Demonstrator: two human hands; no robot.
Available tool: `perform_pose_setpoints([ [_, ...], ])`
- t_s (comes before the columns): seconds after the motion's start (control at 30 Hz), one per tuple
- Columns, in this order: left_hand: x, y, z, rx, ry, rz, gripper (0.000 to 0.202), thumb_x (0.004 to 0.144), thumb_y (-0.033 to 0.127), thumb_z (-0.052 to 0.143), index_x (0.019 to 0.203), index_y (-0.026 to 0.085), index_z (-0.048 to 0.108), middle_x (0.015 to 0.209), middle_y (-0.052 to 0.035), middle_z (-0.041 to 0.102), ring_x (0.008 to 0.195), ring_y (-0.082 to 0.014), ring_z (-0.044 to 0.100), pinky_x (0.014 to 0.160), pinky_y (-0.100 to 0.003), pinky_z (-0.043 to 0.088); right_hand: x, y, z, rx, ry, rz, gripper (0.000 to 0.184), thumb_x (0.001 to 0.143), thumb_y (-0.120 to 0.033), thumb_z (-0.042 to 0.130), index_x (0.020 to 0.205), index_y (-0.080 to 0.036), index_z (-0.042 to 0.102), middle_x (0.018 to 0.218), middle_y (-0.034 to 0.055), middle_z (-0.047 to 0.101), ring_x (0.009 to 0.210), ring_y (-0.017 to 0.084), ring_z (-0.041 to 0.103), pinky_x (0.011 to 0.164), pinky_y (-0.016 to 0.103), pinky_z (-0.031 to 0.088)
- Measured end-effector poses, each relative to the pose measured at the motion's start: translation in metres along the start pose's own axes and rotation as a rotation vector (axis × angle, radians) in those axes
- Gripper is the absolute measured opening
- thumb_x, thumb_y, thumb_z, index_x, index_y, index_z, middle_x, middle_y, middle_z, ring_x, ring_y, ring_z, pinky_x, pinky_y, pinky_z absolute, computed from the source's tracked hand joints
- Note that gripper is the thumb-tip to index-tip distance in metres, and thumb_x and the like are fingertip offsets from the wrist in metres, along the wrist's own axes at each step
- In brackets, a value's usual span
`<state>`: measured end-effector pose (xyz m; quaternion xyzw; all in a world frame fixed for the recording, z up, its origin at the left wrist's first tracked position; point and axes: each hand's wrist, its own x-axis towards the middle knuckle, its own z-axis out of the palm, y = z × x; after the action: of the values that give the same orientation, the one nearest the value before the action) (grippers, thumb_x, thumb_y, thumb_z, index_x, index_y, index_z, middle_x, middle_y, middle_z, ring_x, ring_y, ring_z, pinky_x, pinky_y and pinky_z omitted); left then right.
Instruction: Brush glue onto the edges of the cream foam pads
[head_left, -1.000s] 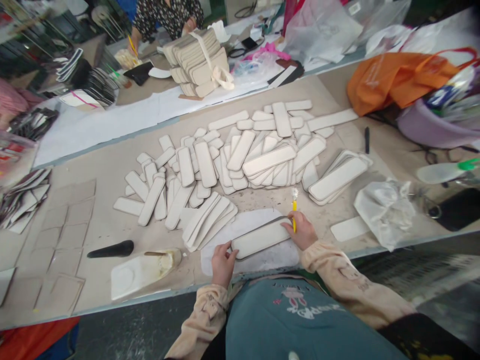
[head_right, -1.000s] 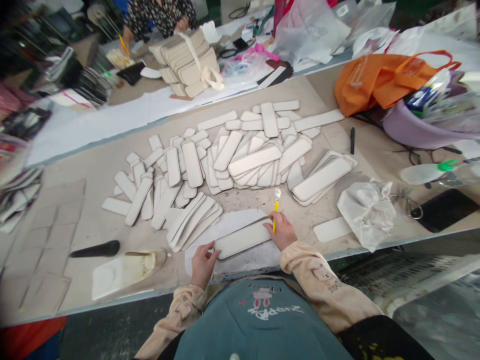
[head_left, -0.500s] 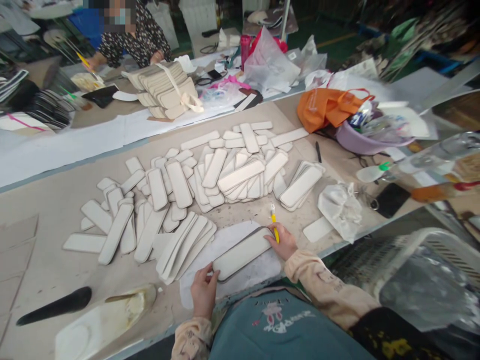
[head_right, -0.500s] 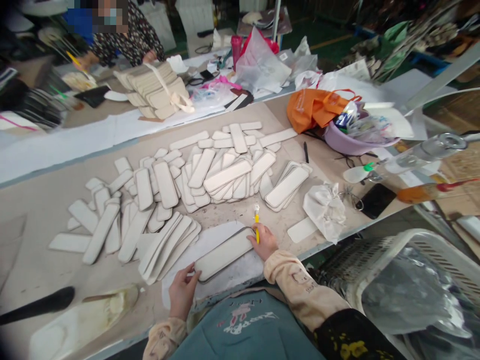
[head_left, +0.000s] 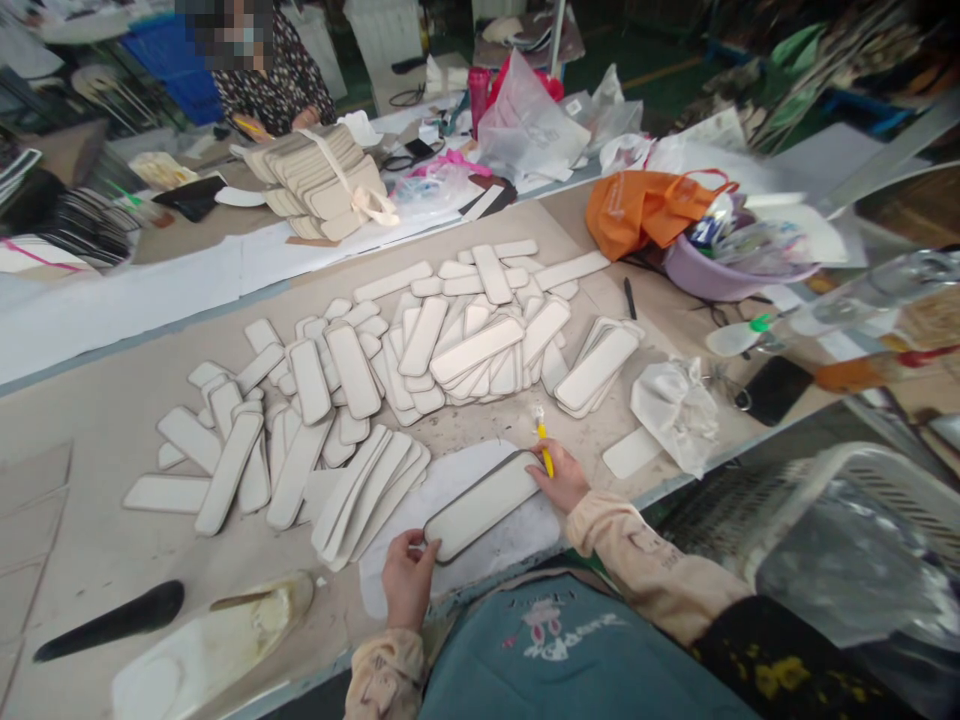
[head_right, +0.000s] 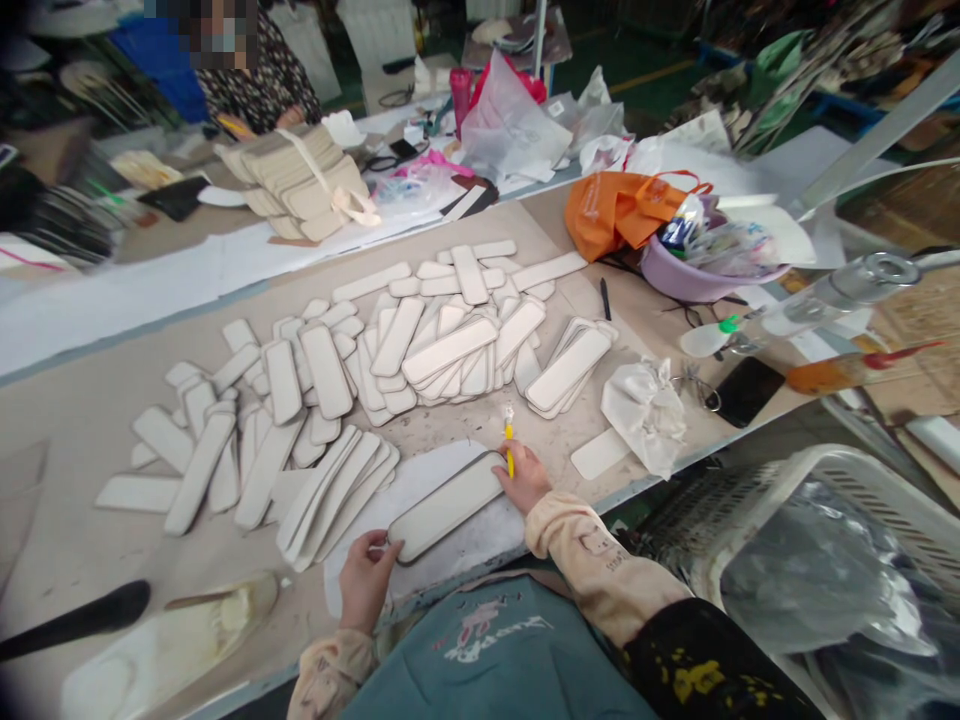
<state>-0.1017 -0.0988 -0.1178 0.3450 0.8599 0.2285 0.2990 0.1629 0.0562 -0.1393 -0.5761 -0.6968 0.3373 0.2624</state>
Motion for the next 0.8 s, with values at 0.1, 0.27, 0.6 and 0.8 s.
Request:
perform_pose_setpoints([
  [0.1, 0.000, 0.003, 0.001, 0.004, -0.002, -0.019, 0.039, 0.064, 0.049, 0.060, 0.086, 0.017, 0.060, 0.071, -0.0014, 0.060, 0.059, -0.0183, 0.057, 0.060, -0.031, 0.042, 0.000, 0.000, -0.001, 0.003, -0.009, 0.000, 0.023, 0.074, -0.024, 0.057, 0.095, -0.025, 0.048, 0.089, 0.0020, 0.062, 0.082, 0.021, 0.061, 0.076, 0.039, 0.051],
  [0.27, -0.003, 0.008, 0.001, -0.001, -0.003, -0.018, 0.027, 0.066, 0.040, 0.060, 0.082, 0.018, 0.057, 0.059, 0.0032, 0.053, 0.056, -0.0163, 0.053, 0.058, -0.029, 0.040, -0.001, 0.004, -0.001, -0.008, -0.018, -0.024, 0.026, 0.075, -0.026, 0.058, 0.098, -0.025, 0.048, 0.092, 0.0036, 0.062, 0.086, 0.023, 0.061, 0.077, 0.041, 0.051],
  [0.6, -0.022, 0.061, -0.031, -0.543, -0.078, 0.050, 0.023, 0.066, 0.024, 0.061, 0.085, 0.018, 0.050, 0.073, 0.0016, 0.052, 0.066, -0.0116, 0.052, 0.060, -0.022, 0.042, -0.002, -0.027, -0.040, 0.102, -0.048, -0.411, 0.024, 0.076, -0.027, 0.063, 0.093, -0.026, 0.046, 0.116, 0.0074, 0.061, 0.107, 0.024, 0.056, 0.091, 0.043, 0.045],
  [0.8, -0.024, 0.142, -0.077, -0.814, -0.168, 0.199, 0.034, 0.067, 0.023, 0.067, 0.097, 0.018, 0.052, 0.084, -0.0029, 0.057, 0.079, -0.0141, 0.055, 0.068, -0.023, 0.044, 0.003, -0.104, -0.057, 0.449, -0.266, -0.407, 0.032, 0.075, -0.030, 0.065, 0.095, -0.026, 0.041, 0.115, 0.0074, 0.062, 0.107, 0.023, 0.058, 0.089, 0.039, 0.046],
])
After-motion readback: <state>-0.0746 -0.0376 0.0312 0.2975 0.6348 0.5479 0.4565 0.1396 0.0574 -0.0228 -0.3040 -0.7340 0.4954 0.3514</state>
